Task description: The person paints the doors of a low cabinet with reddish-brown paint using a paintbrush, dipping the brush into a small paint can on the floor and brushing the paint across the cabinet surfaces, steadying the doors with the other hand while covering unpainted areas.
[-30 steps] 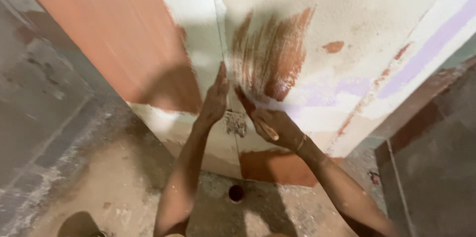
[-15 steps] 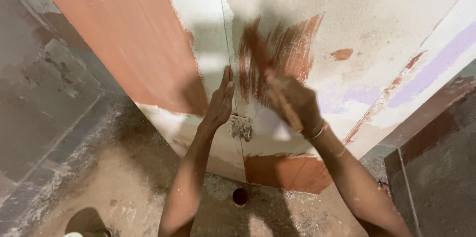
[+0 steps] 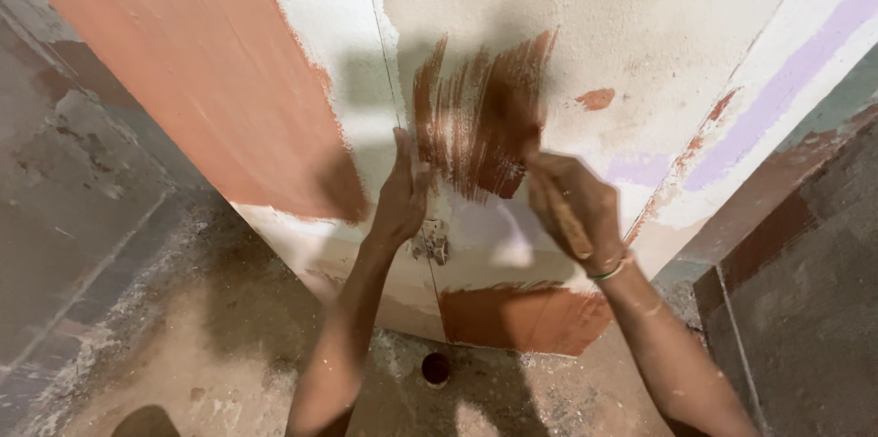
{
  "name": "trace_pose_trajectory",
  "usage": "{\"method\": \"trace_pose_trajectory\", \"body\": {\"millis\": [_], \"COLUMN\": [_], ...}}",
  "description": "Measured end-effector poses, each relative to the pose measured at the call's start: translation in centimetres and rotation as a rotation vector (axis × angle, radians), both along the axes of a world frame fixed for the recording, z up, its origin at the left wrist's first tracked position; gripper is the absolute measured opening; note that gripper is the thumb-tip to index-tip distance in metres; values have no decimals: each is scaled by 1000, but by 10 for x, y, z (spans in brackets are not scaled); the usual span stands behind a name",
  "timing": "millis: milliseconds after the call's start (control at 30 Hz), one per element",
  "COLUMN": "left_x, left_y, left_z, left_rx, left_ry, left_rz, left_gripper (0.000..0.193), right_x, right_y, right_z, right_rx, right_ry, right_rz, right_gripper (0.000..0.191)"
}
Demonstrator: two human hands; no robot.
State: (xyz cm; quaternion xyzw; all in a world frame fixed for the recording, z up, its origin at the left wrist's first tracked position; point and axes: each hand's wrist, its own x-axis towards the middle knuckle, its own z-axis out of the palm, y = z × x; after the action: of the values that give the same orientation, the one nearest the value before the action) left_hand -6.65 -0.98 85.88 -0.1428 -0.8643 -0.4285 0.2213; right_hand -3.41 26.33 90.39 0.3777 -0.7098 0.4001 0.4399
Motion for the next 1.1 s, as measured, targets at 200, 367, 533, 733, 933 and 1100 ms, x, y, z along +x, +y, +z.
{"method": "trace_pose_trajectory", "body": {"millis": [200,367,533,733,933,1100], "left_x": [5,7,9,6,1,-4], "left_y": [26,57,86,109,124,129], "left_z": [-8,6,17,22,14,9], "left_rx": [-232,-316,-379,-362,-421,-446], "left_ry": [290,431,412,426,406,357], "left_rz": [91,45,34,-15,17,6], "left_gripper": [74,77,79,83,82,82], "right_x": [33,37,26,34,24,18], "right_y": [17,26,63,111,111,107], "right_z": [28,-45,-56,14,-21,-79], "right_rx": [313,689,557,262,525,685], "right_ry": [121,-663,-492,144,-250,-572], "right_rz": [-239,-166,-161,-506,-329,-88], "right_gripper": [16,41,15,21,13,29]}}
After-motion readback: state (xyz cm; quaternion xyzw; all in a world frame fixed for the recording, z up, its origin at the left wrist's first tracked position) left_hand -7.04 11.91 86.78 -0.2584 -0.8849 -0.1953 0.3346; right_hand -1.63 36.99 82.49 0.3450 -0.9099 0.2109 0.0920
